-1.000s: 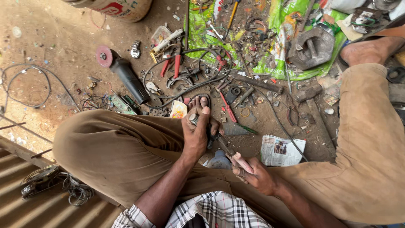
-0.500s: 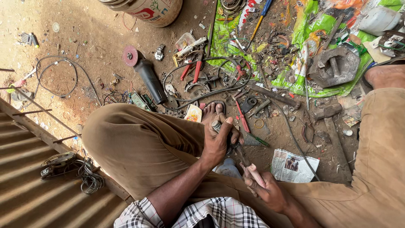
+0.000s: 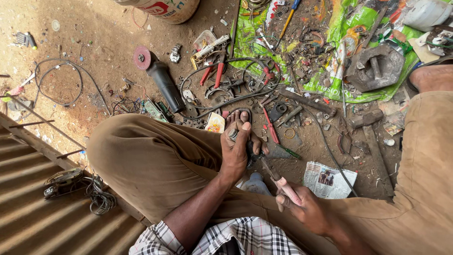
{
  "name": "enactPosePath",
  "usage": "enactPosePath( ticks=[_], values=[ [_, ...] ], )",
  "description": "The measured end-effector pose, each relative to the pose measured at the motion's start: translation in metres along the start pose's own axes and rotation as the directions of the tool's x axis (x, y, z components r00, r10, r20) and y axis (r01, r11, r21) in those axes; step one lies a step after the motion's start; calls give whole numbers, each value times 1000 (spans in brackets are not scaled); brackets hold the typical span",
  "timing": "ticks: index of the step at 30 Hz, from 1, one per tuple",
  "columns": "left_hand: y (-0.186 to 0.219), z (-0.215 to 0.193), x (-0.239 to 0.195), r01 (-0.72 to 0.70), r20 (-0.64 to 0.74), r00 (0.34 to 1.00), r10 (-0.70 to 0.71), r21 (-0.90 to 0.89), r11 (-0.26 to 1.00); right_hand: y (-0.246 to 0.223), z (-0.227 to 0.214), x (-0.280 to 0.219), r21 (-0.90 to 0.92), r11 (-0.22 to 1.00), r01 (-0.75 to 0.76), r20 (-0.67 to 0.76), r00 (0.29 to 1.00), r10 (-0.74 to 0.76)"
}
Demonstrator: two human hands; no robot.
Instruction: The person disassembles and cleans a small mechanical housing, possibly a carburetor or pump part, using a screwdriver to remove internal pieces and a cloth to wipe them down.
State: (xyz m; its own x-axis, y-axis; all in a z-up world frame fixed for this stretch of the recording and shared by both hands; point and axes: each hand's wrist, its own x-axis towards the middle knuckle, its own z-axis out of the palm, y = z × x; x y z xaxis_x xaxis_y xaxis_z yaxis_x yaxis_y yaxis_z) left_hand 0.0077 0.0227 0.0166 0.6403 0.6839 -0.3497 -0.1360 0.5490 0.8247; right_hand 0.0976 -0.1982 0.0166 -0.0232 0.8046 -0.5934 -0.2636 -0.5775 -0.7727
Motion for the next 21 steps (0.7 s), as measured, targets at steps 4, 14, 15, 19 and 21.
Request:
enactPosePath(
  ticks=[4, 14, 15, 19, 21],
  values=[
    [7, 3, -1, -36, 17, 999, 35, 43, 998, -3, -11, -1, -23, 994, 111, 41, 993, -110],
    [-6, -1, 5, -54, -174, 984, 44, -54, 997, -19, -44, 12, -206, 974, -97, 175, 975, 134],
    [-6, -6, 9, -53, -219, 975, 44, -34, 998, -11, -50, 15, -197, 979, 58, 162, 986, -26],
    [-6, -10, 10, -20, -425, 897, -122, -313, 949, 43, -107, 47, -509, 841, -186, -157, 980, 122],
    [-10, -8, 3, 109, -414, 870, -268, -370, 923, 81, -121, 66, -535, 786, -311, -334, 932, 142]
  ],
)
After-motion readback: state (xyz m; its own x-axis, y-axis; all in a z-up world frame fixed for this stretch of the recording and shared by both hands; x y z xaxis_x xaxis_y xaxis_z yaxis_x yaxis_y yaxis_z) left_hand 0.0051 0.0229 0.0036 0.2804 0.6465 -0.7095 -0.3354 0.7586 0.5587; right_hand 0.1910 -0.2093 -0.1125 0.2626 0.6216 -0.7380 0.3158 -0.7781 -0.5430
